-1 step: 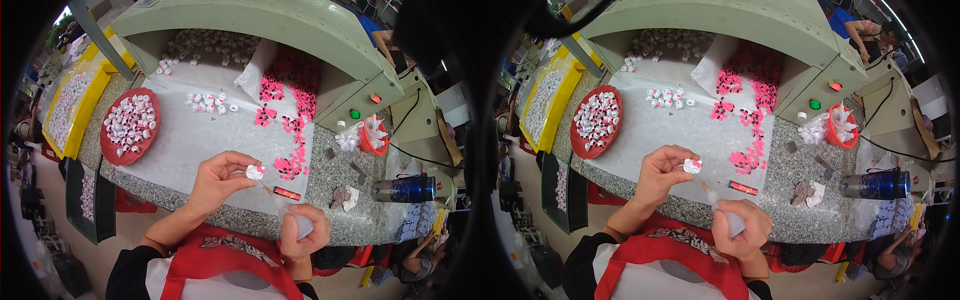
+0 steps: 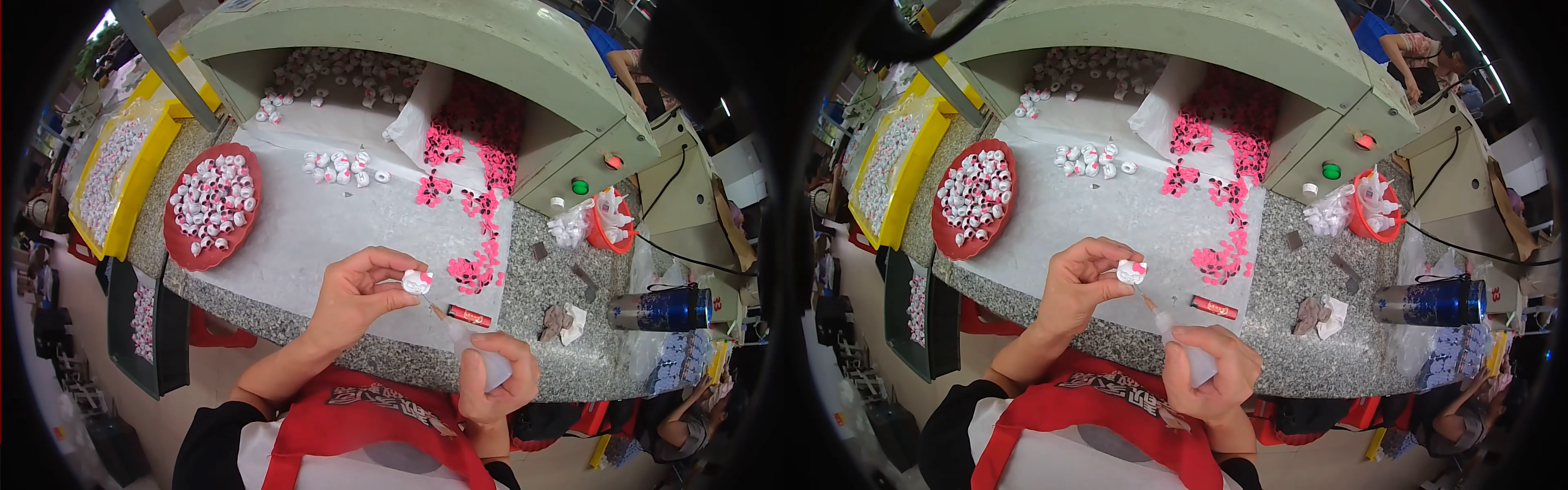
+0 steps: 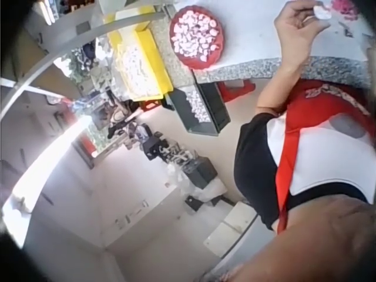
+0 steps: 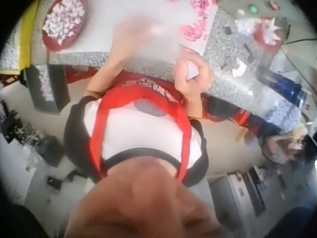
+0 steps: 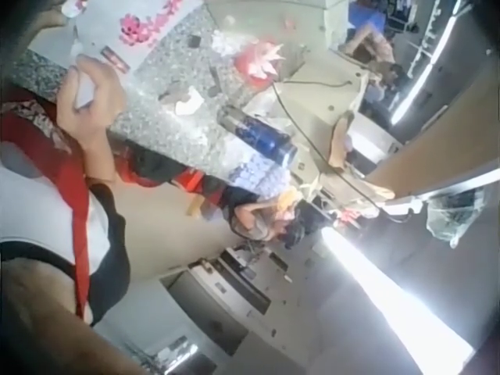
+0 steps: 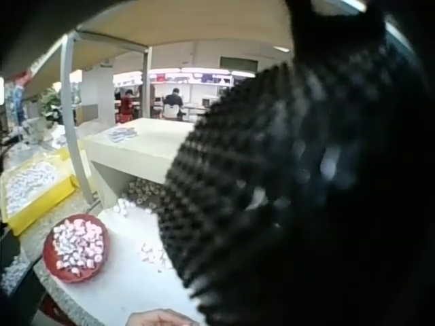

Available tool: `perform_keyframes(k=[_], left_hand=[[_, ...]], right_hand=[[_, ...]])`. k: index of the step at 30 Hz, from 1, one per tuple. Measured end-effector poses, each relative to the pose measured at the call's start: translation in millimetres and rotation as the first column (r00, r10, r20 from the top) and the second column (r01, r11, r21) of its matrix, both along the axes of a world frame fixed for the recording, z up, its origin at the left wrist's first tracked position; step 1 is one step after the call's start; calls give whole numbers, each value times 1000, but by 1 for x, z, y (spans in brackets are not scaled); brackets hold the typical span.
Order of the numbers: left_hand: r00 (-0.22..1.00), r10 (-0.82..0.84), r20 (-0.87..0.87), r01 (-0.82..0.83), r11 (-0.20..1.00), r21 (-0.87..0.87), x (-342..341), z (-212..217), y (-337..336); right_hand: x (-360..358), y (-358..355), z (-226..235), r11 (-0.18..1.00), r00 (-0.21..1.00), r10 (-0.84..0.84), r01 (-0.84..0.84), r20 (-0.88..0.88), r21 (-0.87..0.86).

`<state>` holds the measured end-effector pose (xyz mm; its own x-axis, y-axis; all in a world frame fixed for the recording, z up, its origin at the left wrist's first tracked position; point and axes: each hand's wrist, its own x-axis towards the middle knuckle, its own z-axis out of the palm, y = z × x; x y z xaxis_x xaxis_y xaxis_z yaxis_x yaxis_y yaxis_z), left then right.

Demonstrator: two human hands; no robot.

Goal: The person is manually assembling small pink floral-shaped plastic parts into white plastic caps at a workbench.

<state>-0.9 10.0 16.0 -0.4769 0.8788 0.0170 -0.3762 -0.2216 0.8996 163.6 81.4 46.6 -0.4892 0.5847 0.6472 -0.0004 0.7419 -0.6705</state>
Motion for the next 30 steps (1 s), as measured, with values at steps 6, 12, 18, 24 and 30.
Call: perform_keyframes(k=[6,12,18,24,30], left_hand=[[1000,-17,21,19,998,-57,0,-2,1],[996,-77,49,82,992,-92,3,-7,2],[986,-151,67,155,985,-72,16,-6,7],[990,-136,44,139,986,-95,11,-10,1],[997,-76,4,76,993,-94,17,-11,5]], right_hand=[[-1,6,-5,964,984,-178,174,0,-199],[46,94,-67,480,919,-383,115,-91,-870],[30,113,-123,720,736,-316,597,599,-353],[12,108,-94,811,485,-331,585,809,-19],[1,60,-23,576,960,-161,281,230,-767]])
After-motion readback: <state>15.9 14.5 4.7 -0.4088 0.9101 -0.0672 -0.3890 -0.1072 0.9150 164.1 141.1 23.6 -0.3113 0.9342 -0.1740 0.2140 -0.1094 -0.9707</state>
